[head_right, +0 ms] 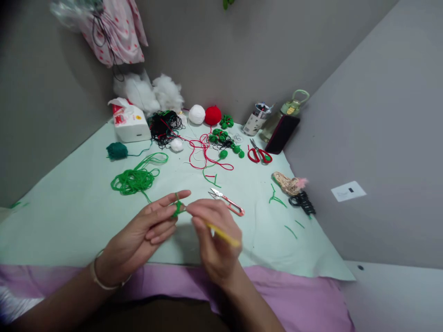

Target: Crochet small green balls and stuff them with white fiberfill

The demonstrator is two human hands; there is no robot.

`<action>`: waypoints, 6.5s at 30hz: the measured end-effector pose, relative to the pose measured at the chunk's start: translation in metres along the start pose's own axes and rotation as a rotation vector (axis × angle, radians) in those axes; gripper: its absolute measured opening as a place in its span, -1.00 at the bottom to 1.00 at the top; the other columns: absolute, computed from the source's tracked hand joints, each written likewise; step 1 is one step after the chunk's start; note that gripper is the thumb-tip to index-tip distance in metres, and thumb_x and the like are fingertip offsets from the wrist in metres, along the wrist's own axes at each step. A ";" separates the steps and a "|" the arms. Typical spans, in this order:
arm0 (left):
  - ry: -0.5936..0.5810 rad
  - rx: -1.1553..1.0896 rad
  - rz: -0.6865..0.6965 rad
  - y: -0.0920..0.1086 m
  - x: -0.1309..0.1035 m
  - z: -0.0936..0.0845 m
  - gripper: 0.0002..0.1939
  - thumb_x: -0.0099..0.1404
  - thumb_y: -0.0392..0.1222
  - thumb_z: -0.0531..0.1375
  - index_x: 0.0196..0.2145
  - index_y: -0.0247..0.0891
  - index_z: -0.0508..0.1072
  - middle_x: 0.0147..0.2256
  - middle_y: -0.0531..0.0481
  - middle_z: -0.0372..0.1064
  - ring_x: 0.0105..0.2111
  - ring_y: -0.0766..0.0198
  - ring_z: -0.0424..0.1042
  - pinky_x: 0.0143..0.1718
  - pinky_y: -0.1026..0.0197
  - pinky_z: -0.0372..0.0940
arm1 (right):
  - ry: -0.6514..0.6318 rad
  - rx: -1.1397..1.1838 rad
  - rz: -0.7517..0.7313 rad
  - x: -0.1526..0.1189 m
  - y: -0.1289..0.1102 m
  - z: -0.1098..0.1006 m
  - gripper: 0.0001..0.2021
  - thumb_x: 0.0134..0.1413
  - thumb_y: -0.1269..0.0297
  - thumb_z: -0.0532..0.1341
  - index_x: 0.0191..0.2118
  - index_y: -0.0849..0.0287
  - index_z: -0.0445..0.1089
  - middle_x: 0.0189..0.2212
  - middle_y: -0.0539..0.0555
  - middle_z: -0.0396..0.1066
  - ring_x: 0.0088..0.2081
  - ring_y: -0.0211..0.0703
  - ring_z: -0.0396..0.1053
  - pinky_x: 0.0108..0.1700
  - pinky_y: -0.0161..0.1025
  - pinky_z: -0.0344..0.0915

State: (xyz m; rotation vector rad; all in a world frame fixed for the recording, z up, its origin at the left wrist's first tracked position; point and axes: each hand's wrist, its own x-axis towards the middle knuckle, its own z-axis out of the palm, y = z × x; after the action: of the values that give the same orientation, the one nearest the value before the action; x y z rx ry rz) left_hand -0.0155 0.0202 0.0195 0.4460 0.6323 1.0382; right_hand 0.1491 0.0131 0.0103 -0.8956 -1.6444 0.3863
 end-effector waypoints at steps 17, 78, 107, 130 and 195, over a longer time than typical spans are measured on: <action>0.059 0.200 0.228 -0.005 -0.003 -0.003 -0.66 0.21 -0.17 0.50 -0.04 -0.04 0.69 -0.31 0.07 0.42 -0.24 0.34 0.37 -0.11 0.30 0.30 | -0.029 0.629 0.405 0.009 0.002 -0.003 -0.79 0.45 0.26 0.20 -0.15 0.08 0.61 -0.26 0.05 0.59 -0.32 -0.25 0.49 -0.24 -0.26 0.45; 0.075 0.216 0.224 -0.006 -0.001 -0.001 -0.66 0.21 -0.17 0.50 -0.03 -0.08 0.69 -0.30 0.05 0.42 -0.23 0.29 0.37 -0.08 0.25 0.31 | 0.001 0.528 0.385 0.007 0.001 0.002 -0.83 0.40 0.30 0.24 -0.14 0.05 0.63 -0.26 0.07 0.61 -0.34 -0.20 0.50 -0.28 -0.21 0.47; 0.126 0.412 0.314 -0.005 -0.004 -0.004 -0.69 0.26 -0.17 0.46 -0.03 -0.10 0.66 -0.35 0.11 0.35 -0.52 0.47 0.05 -0.52 0.34 0.02 | -0.107 0.025 -0.060 -0.001 -0.005 -0.004 -0.69 0.39 0.52 0.12 0.05 0.04 0.49 -0.17 0.11 0.61 -0.16 -0.06 0.59 -0.11 -0.04 0.55; 0.080 0.238 0.227 0.002 -0.005 -0.005 -0.67 0.24 -0.19 0.47 -0.03 -0.13 0.65 -0.40 0.14 0.25 -0.57 0.55 0.02 -0.64 0.46 -0.06 | 0.034 0.269 0.185 0.000 -0.009 -0.002 -0.78 0.41 0.43 0.19 -0.10 0.08 0.60 -0.29 0.05 0.56 -0.30 -0.17 0.47 -0.15 -0.11 0.41; 0.053 0.265 0.218 -0.006 -0.004 -0.001 -0.58 0.23 -0.11 0.47 0.03 -0.17 0.59 -0.33 0.10 0.32 -0.57 0.52 0.06 -0.62 0.37 -0.06 | -0.016 0.102 0.048 -0.002 -0.011 0.007 -0.67 0.32 0.56 0.22 -0.02 -0.02 0.60 -0.22 0.06 0.58 -0.19 -0.13 0.53 -0.16 -0.15 0.46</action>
State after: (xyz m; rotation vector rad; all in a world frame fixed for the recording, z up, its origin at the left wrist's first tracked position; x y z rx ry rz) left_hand -0.0137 0.0144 0.0158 0.7326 0.7857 1.1803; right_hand 0.1391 0.0055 0.0141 -0.8582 -1.6049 0.5074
